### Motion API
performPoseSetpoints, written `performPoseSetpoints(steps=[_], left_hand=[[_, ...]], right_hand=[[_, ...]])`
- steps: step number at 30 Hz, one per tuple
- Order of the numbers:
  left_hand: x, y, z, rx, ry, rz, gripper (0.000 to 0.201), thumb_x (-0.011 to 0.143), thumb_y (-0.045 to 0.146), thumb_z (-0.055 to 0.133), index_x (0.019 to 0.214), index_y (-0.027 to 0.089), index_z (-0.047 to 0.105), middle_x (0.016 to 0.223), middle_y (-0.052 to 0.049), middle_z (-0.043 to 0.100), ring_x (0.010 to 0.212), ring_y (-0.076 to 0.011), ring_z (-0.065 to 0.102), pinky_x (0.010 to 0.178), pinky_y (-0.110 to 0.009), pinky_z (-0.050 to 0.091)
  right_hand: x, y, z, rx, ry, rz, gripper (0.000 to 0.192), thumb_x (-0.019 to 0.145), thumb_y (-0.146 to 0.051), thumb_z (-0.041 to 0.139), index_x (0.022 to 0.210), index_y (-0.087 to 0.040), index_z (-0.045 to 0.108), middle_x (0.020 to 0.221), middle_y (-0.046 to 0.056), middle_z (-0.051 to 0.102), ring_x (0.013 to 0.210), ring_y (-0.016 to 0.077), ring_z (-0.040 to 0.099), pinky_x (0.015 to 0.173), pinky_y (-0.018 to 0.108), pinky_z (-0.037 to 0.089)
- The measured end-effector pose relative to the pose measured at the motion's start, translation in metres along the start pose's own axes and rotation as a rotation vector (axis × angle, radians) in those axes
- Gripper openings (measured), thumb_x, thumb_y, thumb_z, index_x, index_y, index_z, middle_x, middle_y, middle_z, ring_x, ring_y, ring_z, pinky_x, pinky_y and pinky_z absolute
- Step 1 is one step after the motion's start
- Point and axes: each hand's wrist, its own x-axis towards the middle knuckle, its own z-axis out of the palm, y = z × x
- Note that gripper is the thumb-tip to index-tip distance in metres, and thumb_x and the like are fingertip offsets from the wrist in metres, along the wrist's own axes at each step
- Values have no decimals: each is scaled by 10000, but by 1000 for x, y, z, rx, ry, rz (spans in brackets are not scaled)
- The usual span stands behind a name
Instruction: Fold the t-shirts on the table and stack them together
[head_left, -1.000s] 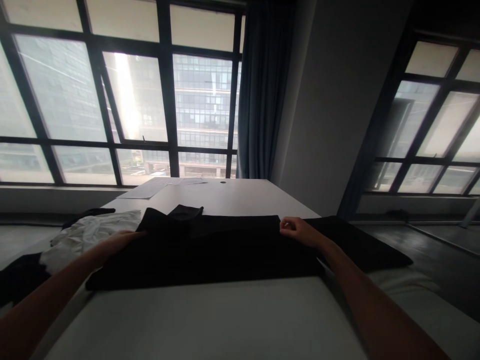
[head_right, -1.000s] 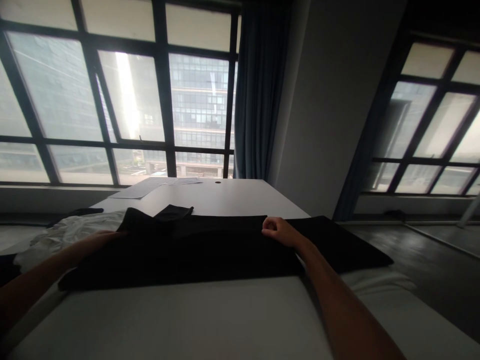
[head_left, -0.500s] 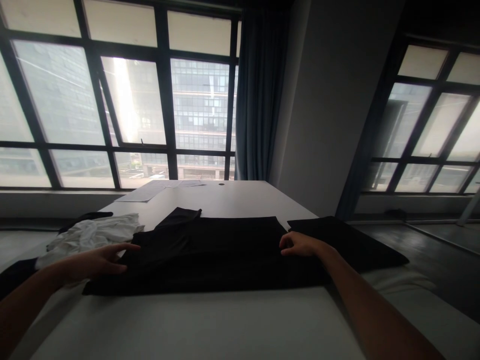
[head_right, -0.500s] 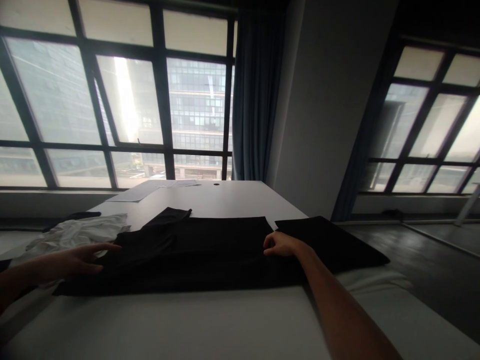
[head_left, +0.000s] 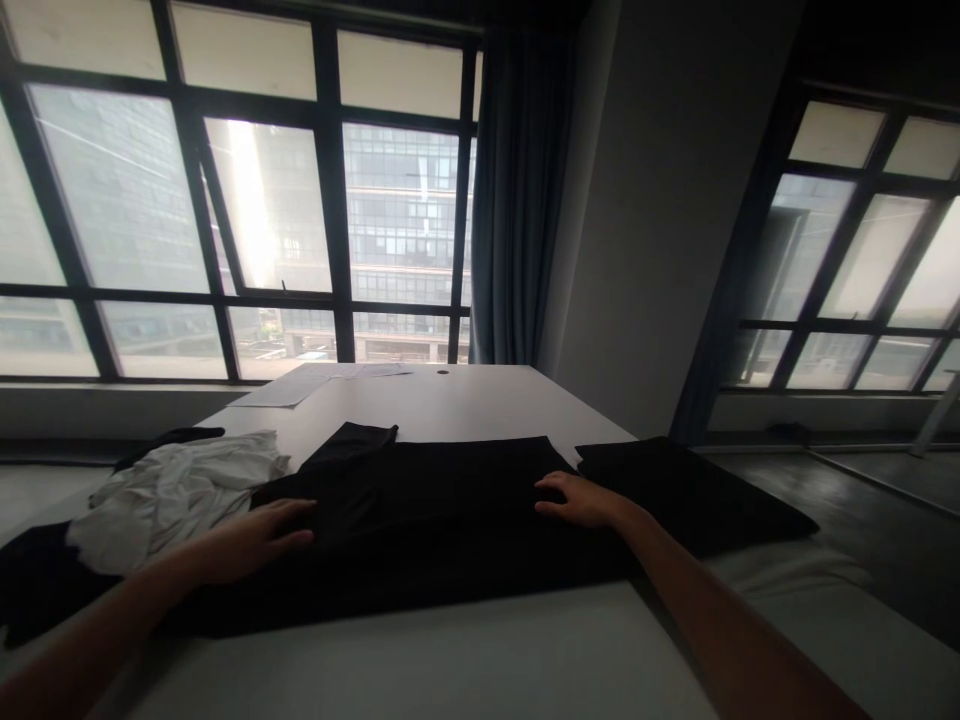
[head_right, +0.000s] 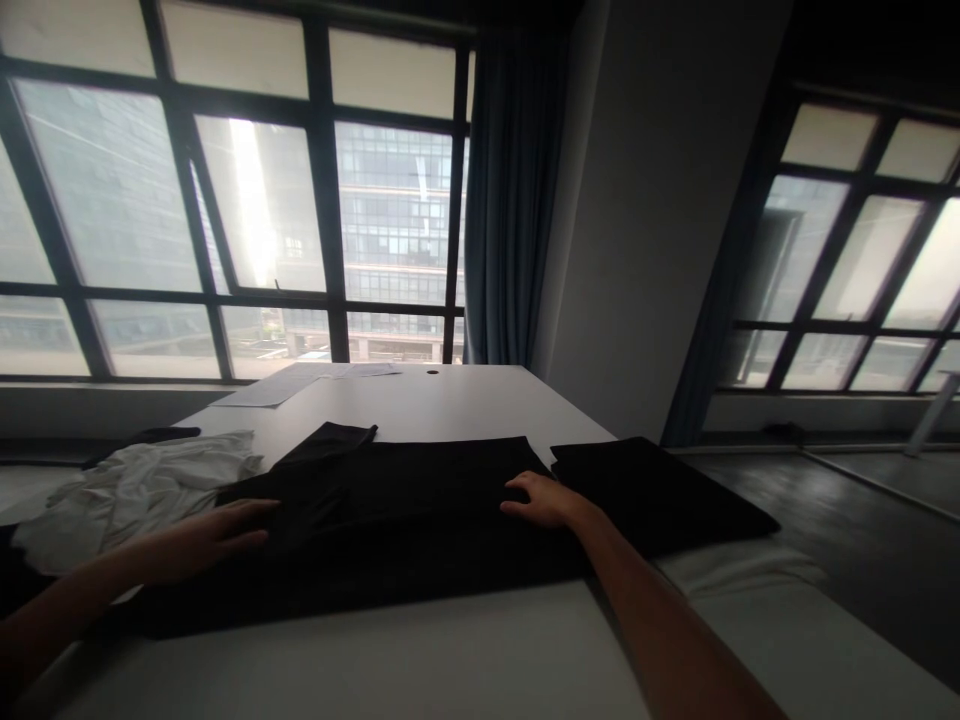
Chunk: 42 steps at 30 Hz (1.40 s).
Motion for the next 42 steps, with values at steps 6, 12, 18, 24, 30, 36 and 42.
performPoseSetpoints(steps=[6,12,18,24,30,36,42], left_hand=[[20,11,20,193,21,29,637,908,556,358,1440,227,477,1551,-92,371,1438,-315,325,1150,-538,257],[12,24,-3,230,226,44,541,952,518,292,1085,221,724,1144,-94,732,1076,-298,659,999,-442,433],[8,16,15,134,-80,-3,738,890,618,367,1474,172,424,1563,-92,350,1435,-307,332,1167,-480,261],[22,-1,22,129,9,38,738,913,610,339,1515,182,338,1582,-88,296,1474,-282,238,1206,-530,114],[4,-37,5,22,-148,142,808,743,709,590,1439,318,473,1584,-39,315,1429,-337,334,1139,-448,349],[-3,-42,0,62,-264,48,884,789,710,511,1529,281,288,1620,-73,153,1473,-348,197,1159,-520,275],[1,-18,-15,14,-58,27,655,883,707,292,1064,267,743,1103,-60,738,1028,-289,672,921,-366,502]], right_hand=[[21,3,18,-179,97,48,575,982,-481,377,1479,-196,419,1575,100,314,1457,267,264,1188,463,192],[23,-16,18,-262,386,-46,383,969,-357,428,1245,-217,653,1360,87,591,1239,251,548,1072,387,374],[14,-19,27,-108,171,-121,485,906,-473,527,1309,-217,618,1446,76,517,1247,265,547,1061,367,406],[28,-16,33,-119,185,-100,502,984,-420,377,1420,-209,506,1536,73,394,1445,246,297,1195,462,172],[5,-1,8,21,27,-94,652,800,-581,629,1355,-242,585,1528,70,411,1344,285,450,1126,393,344],[-8,8,-6,14,-65,13,777,783,-658,601,1424,-228,511,1574,86,322,1378,312,400,1117,396,347],[-11,-16,-12,-109,85,67,501,894,-603,473,1053,-210,739,1108,104,715,989,270,667,849,346,503]])
